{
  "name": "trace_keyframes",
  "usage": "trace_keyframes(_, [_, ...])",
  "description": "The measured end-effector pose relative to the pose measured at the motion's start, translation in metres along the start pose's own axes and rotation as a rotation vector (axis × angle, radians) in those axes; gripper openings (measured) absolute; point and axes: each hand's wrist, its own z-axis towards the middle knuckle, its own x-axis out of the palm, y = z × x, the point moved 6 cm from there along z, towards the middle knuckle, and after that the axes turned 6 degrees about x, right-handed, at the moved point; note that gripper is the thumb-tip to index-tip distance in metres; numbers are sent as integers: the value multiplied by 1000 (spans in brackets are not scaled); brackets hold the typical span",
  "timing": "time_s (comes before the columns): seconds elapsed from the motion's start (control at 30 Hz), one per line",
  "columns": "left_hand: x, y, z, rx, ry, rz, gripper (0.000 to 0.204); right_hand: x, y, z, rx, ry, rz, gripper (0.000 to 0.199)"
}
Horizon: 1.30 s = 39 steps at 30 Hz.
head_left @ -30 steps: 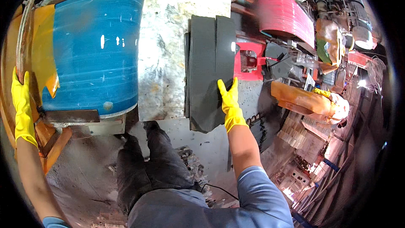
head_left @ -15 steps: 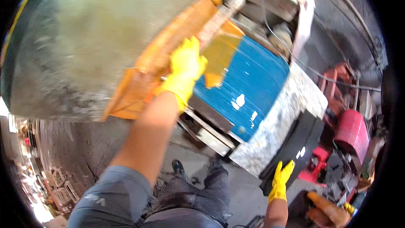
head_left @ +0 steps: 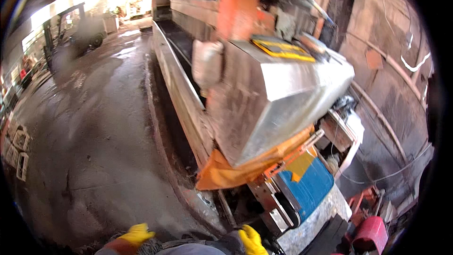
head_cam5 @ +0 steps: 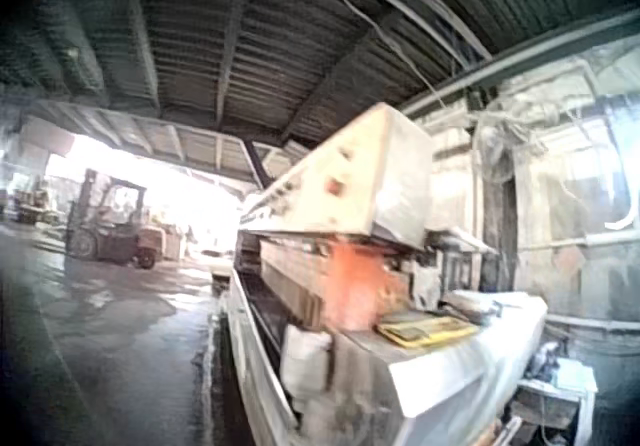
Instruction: The person picks up rectangular tiles from a pallet, places them on a blue barrel, and then moves them to a conveyor belt. They repeat this process, handling the tiles one at a time and occasionally using a caliper to measure them.
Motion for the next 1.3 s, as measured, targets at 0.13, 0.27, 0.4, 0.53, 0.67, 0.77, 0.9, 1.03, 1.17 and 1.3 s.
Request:
trace_keyframes(0.13, [-78, 174, -112, -524, -402, -38, 79, 128, 37, 78, -370, 291, -248, 60])
trace_keyframes(0.27, [-60, 258, -146, -673, -993, -271, 84, 218, 214, 112, -587, 412, -435, 62])
trace_keyframes(0.4, [-21, 152, -69, -100, -1187, -415, 78, 252, 344, 181, -950, 40, -644, 68])
trace_keyframes(0.53, [-28, 114, 16, -395, -920, -970, 70, 244, 434, 300, -1154, -369, -690, 73])
trace_keyframes(0.67, [-83, 145, 55, -501, -609, -974, 67, 253, 483, 402, -902, -670, -919, 80])
trace_keyframes(0.77, [-58, 253, 70, -391, -188, -401, 57, 315, 517, 427, -405, -616, -1106, 83])
trace_keyframes(0.9, [-142, 288, 45, -754, -215, -555, 54, 314, 557, 500, -493, -748, -1052, 75])
trace_keyframes(1.03, [-189, 305, 55, -649, -218, -569, 53, 373, 604, 576, -562, -770, -1074, 67])
trace_keyframes(1.17, [-221, 298, 97, -408, -203, -583, 53, 396, 646, 618, -544, -821, -1097, 58])
trace_keyframes(1.3, [-264, 341, 170, -480, -273, -622, 56, 422, 650, 625, -658, -872, -1047, 57])
